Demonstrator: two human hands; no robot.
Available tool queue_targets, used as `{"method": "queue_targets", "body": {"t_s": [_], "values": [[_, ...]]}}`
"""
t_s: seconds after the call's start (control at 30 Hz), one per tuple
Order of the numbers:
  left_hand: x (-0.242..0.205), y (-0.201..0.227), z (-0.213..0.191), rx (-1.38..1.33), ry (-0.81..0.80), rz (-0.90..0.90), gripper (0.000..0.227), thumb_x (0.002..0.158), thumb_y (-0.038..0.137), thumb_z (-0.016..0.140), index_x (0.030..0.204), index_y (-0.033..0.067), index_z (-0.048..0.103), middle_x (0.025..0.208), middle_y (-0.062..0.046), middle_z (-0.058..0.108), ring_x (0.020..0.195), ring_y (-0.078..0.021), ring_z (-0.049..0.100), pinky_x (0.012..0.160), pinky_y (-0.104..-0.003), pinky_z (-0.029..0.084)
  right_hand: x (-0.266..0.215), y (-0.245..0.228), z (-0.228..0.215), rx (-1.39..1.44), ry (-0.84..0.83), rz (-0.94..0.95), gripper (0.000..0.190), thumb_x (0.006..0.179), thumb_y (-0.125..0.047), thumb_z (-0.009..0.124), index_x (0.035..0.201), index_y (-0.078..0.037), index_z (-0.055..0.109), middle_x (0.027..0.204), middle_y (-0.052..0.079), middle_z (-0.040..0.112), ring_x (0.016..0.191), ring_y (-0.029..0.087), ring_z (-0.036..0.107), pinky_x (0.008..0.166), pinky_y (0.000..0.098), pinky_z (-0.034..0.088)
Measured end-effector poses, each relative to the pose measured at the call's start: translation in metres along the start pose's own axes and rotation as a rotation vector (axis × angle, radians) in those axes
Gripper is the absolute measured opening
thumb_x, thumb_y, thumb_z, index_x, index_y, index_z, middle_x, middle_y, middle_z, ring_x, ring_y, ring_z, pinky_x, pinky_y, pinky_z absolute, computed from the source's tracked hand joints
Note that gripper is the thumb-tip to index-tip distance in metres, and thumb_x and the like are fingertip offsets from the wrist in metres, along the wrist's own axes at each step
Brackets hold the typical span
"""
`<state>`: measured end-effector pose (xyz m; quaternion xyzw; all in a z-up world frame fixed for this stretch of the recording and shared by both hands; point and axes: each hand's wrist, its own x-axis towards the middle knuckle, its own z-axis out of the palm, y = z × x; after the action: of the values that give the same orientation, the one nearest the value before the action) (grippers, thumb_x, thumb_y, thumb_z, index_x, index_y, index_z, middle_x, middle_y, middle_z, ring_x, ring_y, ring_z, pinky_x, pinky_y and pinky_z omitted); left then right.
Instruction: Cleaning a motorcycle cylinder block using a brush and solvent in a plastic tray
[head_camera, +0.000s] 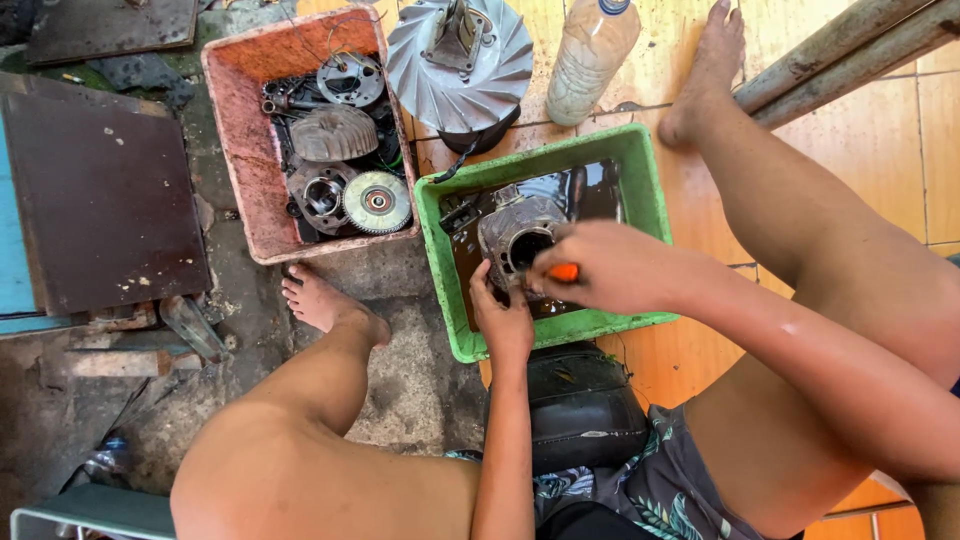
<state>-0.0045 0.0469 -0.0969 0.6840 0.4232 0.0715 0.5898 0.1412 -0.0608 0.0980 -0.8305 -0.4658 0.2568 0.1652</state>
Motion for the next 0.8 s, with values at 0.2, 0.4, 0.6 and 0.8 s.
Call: {"method": "queue_targets", "body": {"t_s": [0.2, 0.4, 0.6, 0.8], "values": [[-0.006, 0.022, -0.002, 0.019, -0.036, 0.039, 0.058, 0.096, 0.008, 0.06, 0.149, 0.0113, 0.037, 0.14, -0.026, 0.045, 0.132, -0.05, 0.047, 0.108, -0.065, 0.042, 0.007, 0.002, 0.002, -0.315, 0.187, 0.001, 0.013, 0.09, -0.029, 0.068, 0.098, -0.02, 0.073, 0.086, 0.004, 0.075, 0.096, 0.025, 0.067, 0.081, 0.0383, 0.055], [-0.001, -0.011, 0.002, 0.077, -0.017, 0.02, 0.073, 0.095, 0.015, 0.066, 0.158, 0.0096, 0.028, 0.144, -0.026, 0.044, 0.135, -0.0488, 0.045, 0.111, -0.064, 0.04, 0.008, -0.005, 0.002, -0.115, 0.062, 0.005, 0.015, 0.094, -0.025, 0.068, 0.101, -0.014, 0.076, 0.087, 0.017, 0.071, 0.086, 0.031, 0.073, 0.076, 0.044, 0.061], [0.014, -0.042, 0.013, -0.078, -0.043, -0.101, 0.071, 0.092, 0.015, 0.069, 0.155, 0.0041, 0.036, 0.151, -0.028, 0.04, 0.136, -0.049, 0.045, 0.112, -0.059, 0.042, 0.012, -0.006, -0.001, 0.06, -0.081, 0.058, 0.022, 0.097, -0.029, 0.064, 0.095, -0.013, 0.079, 0.083, 0.011, 0.071, 0.082, 0.022, 0.07, 0.077, 0.0383, 0.059], [0.011, -0.021, 0.007, -0.29, -0.037, -0.143, 0.071, 0.09, 0.006, 0.07, 0.152, -0.0013, 0.036, 0.151, -0.035, 0.037, 0.137, -0.051, 0.043, 0.11, -0.059, 0.044, 0.016, -0.016, -0.008, 0.13, -0.181, 0.078, 0.021, 0.097, -0.025, 0.062, 0.086, -0.013, 0.075, 0.079, 0.008, 0.078, 0.081, 0.023, 0.075, 0.083, 0.0395, 0.06]]}}
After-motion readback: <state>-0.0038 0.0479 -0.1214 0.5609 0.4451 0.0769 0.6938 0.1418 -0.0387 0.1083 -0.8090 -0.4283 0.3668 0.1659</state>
